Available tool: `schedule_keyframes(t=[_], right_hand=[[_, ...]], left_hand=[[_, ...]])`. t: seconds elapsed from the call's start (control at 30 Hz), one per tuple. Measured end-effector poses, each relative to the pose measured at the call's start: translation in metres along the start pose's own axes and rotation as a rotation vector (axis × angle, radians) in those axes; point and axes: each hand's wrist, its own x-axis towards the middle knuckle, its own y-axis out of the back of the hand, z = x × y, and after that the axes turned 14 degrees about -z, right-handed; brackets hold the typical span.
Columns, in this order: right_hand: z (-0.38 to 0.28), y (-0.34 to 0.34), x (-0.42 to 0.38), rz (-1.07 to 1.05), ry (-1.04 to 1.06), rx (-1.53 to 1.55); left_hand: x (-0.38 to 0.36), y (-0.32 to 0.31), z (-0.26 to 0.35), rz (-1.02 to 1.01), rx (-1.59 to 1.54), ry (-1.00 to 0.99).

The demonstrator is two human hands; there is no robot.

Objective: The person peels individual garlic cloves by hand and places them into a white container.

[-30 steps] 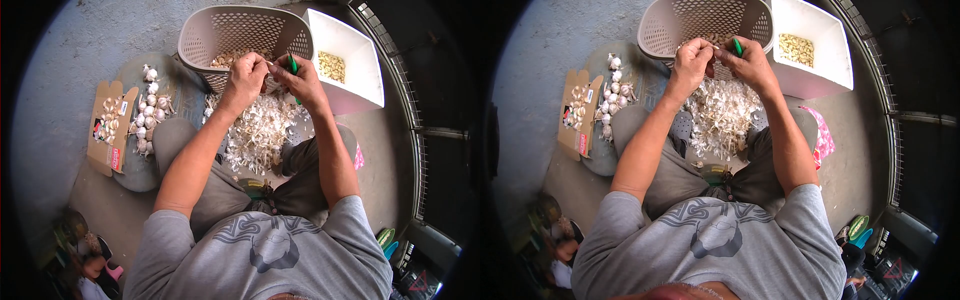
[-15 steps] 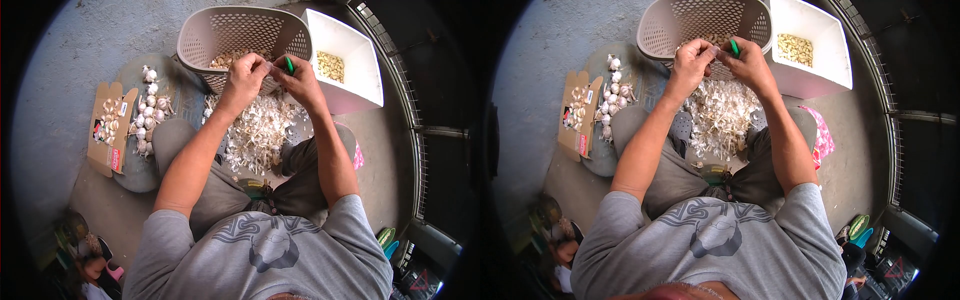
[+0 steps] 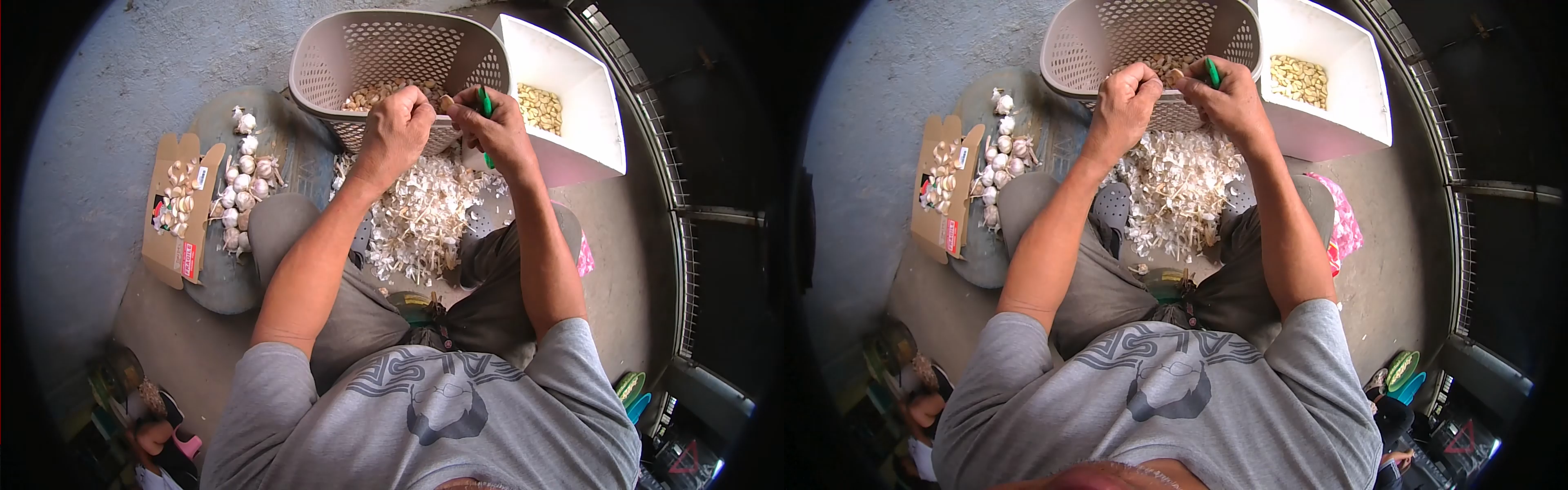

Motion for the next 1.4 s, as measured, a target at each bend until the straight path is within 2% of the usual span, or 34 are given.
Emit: schedule_keyframes(t=[0.07, 0.17, 0.27, 0.47, 0.57, 0.67, 0.77, 0.87, 1.07, 1.4], right_hand=[[0.009, 0.008, 0.003, 0.000, 0.037, 0.001], [0.004, 0.007, 0.003, -0.005, 0.018, 0.049], [0.007, 0.006, 0.003, -0.052, 0.007, 0.056], [-0.001, 0.002, 0.000, -0.095, -0.001, 0.082], [0.000, 0.005, -0.001, -0.176, -0.007, 0.091], [0.013, 0.011, 0.004, -0.337, -0.005, 0.006], [0.004, 0.003, 0.000, -0.208, -0.066, 0.080], [0.004, 0.003, 0.003, -0.085, -0.039, 0.101], [-0.002, 0.000, 0.002, -0.104, -0.103, 0.019], [0.001, -0.010, 0.005, -0.066, -0.037, 0.137]], left_hand=[[-0.001, 0.002, 0.006, -0.036, -0.033, 0.050], [0.002, -0.012, -0.005, 0.038, -0.264, -0.060], [0.002, -0.005, 0.006, -0.049, -0.461, 0.037], [0.004, -0.001, -0.006, -0.062, -0.489, 0.049], [0.007, -0.001, -0.014, -0.024, -0.700, 0.073], [0.007, 0.003, -0.014, 0.010, -0.699, 0.097], [0.007, 0.003, -0.015, -0.027, -0.673, 0.099], [0.006, 0.000, -0.011, -0.031, -0.522, 0.086], [0.005, -0.004, -0.009, -0.009, -0.513, 0.043], [0.007, -0.003, -0.012, -0.019, -0.602, 0.037]])
